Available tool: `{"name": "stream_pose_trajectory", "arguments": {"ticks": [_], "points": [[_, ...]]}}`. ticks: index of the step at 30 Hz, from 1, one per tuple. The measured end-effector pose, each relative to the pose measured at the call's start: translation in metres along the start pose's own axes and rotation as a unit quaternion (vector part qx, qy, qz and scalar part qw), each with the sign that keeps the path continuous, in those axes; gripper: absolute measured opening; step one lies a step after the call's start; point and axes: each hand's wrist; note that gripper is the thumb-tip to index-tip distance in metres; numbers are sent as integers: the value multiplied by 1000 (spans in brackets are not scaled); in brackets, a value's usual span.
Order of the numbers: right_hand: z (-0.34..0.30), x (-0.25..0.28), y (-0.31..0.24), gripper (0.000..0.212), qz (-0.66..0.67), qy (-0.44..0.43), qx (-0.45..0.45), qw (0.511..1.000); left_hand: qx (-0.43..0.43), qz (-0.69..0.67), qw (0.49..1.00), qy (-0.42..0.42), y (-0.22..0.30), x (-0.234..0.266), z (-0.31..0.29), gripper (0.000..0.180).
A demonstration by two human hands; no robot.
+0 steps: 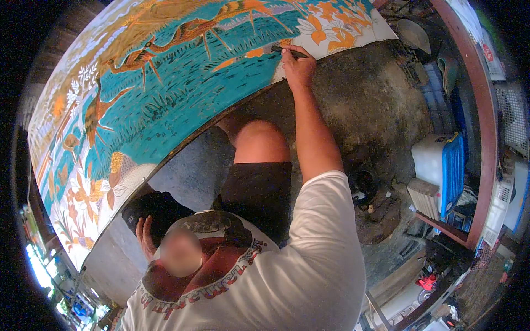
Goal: Apply paint or dye to a large canvas featuring a nature scene with birds and flowers.
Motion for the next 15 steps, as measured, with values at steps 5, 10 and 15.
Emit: {"name": "stream_pose_trajectory", "arguments": {"ticks": [5,10,15], "points": [[2,-1,0,14,-12,-6,-20,1000,-35,-3,999,11,-4,-1,1,67],[4,-1,2,15,-12,7,-10,1000,-28,8,1000,-4,-1,2,1,66],[9,-2,10,16,-25,3,7,1000,-24,0,1000,-11,-5,1,1,67]]}}
Point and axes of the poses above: each hand's wrist, its own z-axis towards the middle knuckle, its own x-axis out of the back of the hand, y = z × x, and after that the axes turned 8 degrees about -y, right-handed
